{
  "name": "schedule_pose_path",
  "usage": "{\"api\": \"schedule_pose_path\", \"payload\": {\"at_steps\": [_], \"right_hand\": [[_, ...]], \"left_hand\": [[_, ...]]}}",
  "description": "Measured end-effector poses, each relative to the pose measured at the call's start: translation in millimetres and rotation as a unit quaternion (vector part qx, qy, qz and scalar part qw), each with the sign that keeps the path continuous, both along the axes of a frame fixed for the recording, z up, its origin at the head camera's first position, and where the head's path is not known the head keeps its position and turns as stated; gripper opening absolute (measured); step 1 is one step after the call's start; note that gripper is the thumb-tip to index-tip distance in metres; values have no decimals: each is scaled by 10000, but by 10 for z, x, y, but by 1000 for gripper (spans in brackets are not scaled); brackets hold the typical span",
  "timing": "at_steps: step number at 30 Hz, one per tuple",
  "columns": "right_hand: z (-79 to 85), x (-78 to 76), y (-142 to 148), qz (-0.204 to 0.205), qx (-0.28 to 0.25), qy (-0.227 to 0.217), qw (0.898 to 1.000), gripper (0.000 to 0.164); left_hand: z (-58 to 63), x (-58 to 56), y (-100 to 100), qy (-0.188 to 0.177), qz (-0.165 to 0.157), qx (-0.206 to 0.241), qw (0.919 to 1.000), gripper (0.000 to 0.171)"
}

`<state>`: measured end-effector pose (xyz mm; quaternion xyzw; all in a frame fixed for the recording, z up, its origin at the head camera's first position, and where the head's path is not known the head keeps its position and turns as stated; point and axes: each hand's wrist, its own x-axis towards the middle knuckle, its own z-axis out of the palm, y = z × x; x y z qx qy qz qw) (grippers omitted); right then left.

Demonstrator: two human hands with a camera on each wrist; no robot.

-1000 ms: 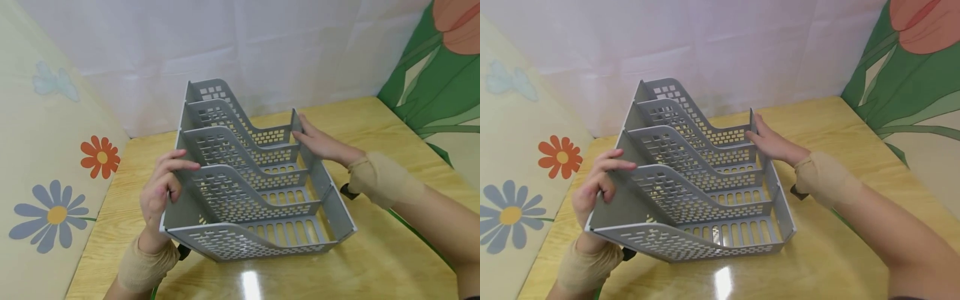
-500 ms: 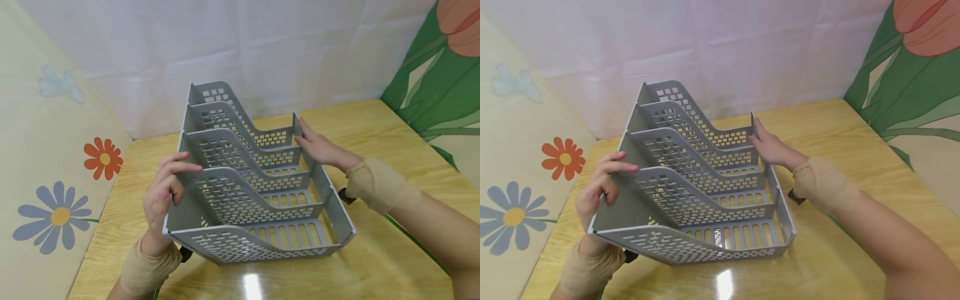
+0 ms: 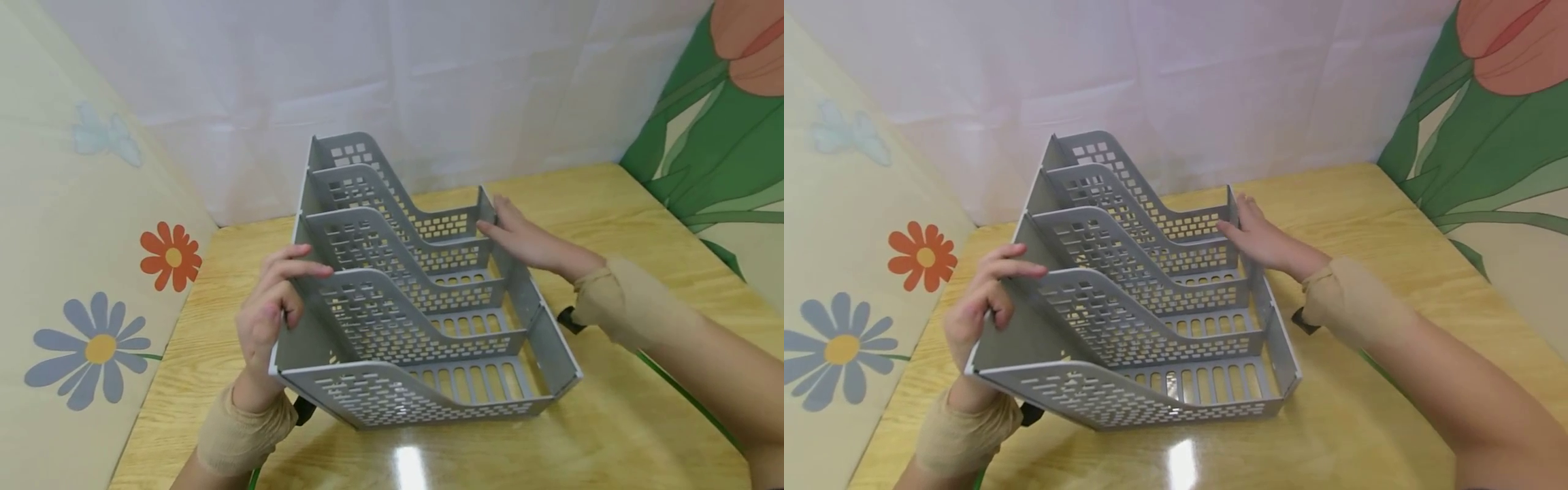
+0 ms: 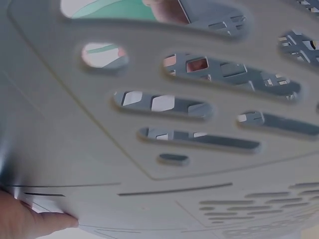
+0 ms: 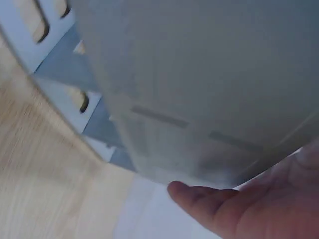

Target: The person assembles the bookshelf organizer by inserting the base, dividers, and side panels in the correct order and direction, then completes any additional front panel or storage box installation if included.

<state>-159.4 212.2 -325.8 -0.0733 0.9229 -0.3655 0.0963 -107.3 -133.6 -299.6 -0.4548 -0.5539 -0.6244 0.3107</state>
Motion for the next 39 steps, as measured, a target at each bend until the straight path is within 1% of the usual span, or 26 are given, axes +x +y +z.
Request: {"api": "schedule_pose_path", "payload": {"at_steps": [2, 5, 7, 12, 18, 22, 24, 27, 29, 31, 34, 35, 37, 39], "right_hand": [[-1, 59, -26, 80, 224, 76, 9997, 84], [-20, 101, -63, 192, 500, 212, 9983, 81], [-30, 105, -68, 242, 658, 336, 9970, 80], [-28, 80, -72, 311, 825, 305, 9956, 81], [-57, 16, -63, 324, 769, 203, 9963, 75], [-72, -14, -49, 301, 704, 125, 9970, 76], [-74, -24, -44, 302, 595, 37, 9978, 78], [-34, -46, -29, 306, 452, -184, 9983, 79], [8, -102, -13, 293, 402, -160, 9986, 79], [49, -208, 1, 340, 531, 18, 9980, 77], [46, -404, 22, 576, 721, 362, 9951, 74], [27, -457, 33, 655, 814, 388, 9938, 73], [-23, -517, 63, 777, 795, 259, 9935, 70], [-79, -517, 101, 750, 657, 116, 9949, 69]], "left_hand": [[-4, -1, 4, -34, -30, 21, 10000, 49], [-1, 2, 2, -97, -44, 35, 9999, 49], [-2, 5, 4, -126, -28, 45, 9999, 49], [-8, 20, 5, -130, -45, 69, 9999, 49], [-6, 25, 7, -59, -40, 68, 10000, 50], [0, 19, 3, -51, 33, -39, 10000, 49], [-1, 13, -1, -59, 65, -85, 9999, 48], [2, 4, -5, -59, 106, -128, 9998, 48], [7, -5, -10, -68, 113, -120, 9998, 49], [15, -11, -18, -85, 113, -92, 9999, 49], [22, -12, -27, -86, 128, -48, 9999, 49], [23, -7, -27, -85, 144, -55, 9998, 49], [16, 3, -18, -57, 159, -82, 9998, 48], [10, 20, -1, -59, 151, -86, 9998, 48]]}}
